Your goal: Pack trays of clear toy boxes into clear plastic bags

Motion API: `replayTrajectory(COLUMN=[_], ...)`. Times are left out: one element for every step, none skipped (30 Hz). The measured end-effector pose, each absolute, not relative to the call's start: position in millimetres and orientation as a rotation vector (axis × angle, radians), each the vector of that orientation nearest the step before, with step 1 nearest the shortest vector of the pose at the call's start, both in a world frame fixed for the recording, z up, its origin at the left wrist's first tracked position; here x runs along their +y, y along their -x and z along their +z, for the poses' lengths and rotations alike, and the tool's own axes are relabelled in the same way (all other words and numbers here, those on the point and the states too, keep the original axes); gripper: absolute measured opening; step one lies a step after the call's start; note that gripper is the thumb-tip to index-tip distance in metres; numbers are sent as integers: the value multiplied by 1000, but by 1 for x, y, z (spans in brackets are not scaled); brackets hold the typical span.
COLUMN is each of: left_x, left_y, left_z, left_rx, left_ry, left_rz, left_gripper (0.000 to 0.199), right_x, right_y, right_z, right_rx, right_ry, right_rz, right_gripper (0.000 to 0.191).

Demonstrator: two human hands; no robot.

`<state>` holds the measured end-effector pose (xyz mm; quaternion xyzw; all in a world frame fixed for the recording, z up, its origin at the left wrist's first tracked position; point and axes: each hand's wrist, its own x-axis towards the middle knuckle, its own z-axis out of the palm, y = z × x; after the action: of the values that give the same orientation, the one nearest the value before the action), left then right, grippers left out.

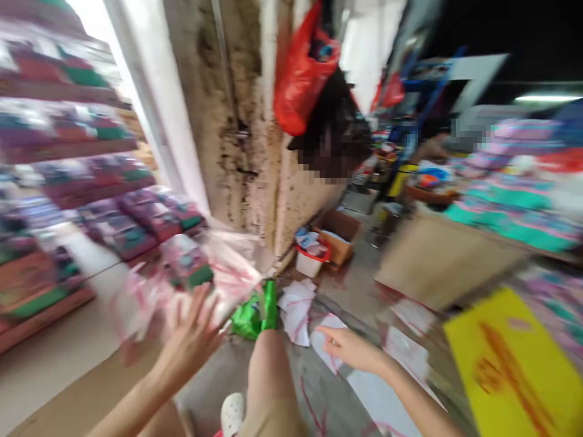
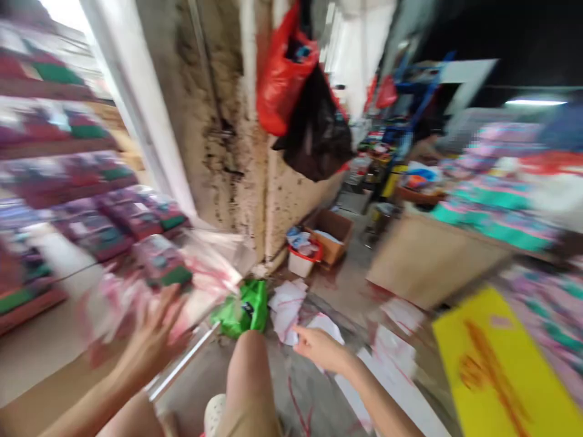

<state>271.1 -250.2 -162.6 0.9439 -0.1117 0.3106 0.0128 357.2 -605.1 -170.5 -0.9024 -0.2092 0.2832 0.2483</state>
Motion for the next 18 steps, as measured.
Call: replayTrajectory(left_x=[-250,-253,-256,-259,-261,-261,-260,-255,-247,-235,-220,-201,-179,-156,-134,-114,-100,-92], left_y=[-267,-265,-266,-267,-267,-267,-266,-266,-266,-267,-271,-276,-282,-288,-296,-304,-314,-326], left_z=[-167,-171,-176,-180,-183,-184,-185,-183,-180,-175,-168,-160,-149,-138,-126,-115,-105,-99], left_rx=[-321,-290,-260,-238,-219,-203,-183,-161,-130,-80,-6,91,201,328,445,530,561,533], left_ry=[-3009,-3065,-3097,-3105,-3098,-3079,-3056,-3032,-3006,-2979,-2946,-2902,-2847,-2780,-2704,-2658,-2626,-2614], left_rz=[917,843,765,701,657,641,651,683,730,786,847,908,963,1009,1045,1067,1096,1119], left_gripper=[62,62,60,60,60,61,61,61,60,58,56,53,51,49,47,46,45,43], right_x=[-587,-567,-546,-525,-504,-484,-465,-446,-428,-411,-395,-378,-363,-349,-336,-327,-322,-321], right_y=[-369,-380,-390,-399,-407,-414,-420,-425,-430,-435,-439,-443,-446,-448,-448,-446,-441,-435], right_z=[-169,-167,-165,-162,-159,-155,-150,-146,-141,-137,-135,-134,-134,-135,-136,-138,-139,-140], right_rx=[-634,-681,-718,-747,-770,-787,-804,-826,-852,-884,-922,-959,-994,-1025,-1049,-1065,-1068,-1057], right_ry=[2434,2403,2366,2327,2292,2256,2214,2169,2125,2083,2044,2017,1999,1988,1982,1980,1982,1991], right_rz=[699,612,512,410,312,221,141,84,41,7,-23,-39,-37,-21,3,27,36,20], right_gripper=[49,50,51,52,52,52,51,50,51,54,59,64,69,73,76,76,74,71])
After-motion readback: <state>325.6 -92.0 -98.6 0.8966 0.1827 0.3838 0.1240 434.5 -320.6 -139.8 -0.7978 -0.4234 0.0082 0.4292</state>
